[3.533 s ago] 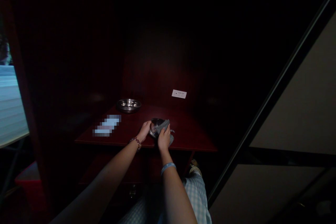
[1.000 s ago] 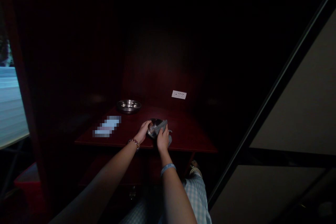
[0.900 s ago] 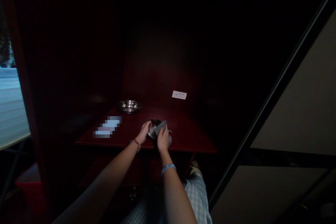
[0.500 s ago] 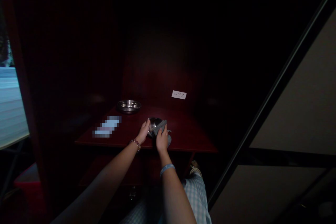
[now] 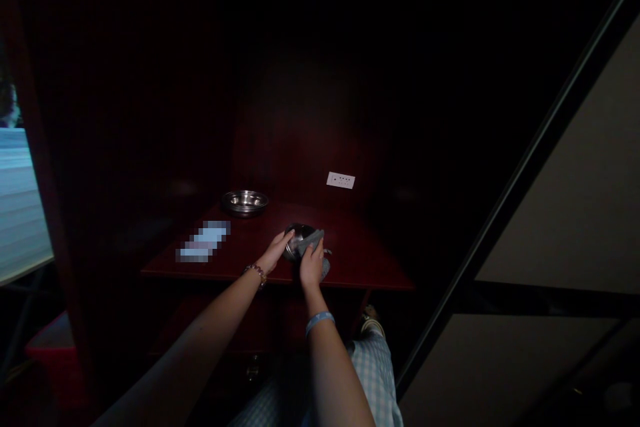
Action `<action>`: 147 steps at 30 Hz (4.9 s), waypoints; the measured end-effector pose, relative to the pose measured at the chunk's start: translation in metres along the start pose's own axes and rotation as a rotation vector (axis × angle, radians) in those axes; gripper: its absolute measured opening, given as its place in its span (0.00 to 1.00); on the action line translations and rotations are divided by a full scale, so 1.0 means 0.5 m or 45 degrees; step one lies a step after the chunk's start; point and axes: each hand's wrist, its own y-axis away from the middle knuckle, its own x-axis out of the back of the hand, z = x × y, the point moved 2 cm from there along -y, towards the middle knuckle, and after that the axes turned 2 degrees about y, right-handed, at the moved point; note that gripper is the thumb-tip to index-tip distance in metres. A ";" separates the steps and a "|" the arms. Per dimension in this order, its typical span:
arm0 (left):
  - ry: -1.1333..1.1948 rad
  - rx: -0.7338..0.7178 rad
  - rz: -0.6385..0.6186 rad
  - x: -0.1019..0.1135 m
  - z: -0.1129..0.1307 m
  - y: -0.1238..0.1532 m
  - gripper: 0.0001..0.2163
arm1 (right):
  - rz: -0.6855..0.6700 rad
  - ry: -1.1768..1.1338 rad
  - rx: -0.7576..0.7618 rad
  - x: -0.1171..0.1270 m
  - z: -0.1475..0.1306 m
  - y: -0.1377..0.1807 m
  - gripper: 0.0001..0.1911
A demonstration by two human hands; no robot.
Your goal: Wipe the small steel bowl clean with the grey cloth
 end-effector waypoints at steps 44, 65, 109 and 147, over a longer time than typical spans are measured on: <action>-0.197 -0.128 0.166 0.004 -0.016 -0.010 0.21 | -0.096 0.110 0.097 -0.010 -0.004 0.025 0.32; -0.253 -0.196 0.139 0.016 -0.039 -0.026 0.23 | -0.017 0.244 0.320 -0.008 -0.006 0.030 0.30; -0.120 0.055 0.105 -0.002 -0.018 -0.007 0.21 | 0.001 0.250 0.463 0.027 -0.021 0.010 0.25; 0.166 -0.048 0.425 0.036 -0.030 -0.021 0.23 | -0.572 0.468 1.017 0.056 -0.046 0.021 0.40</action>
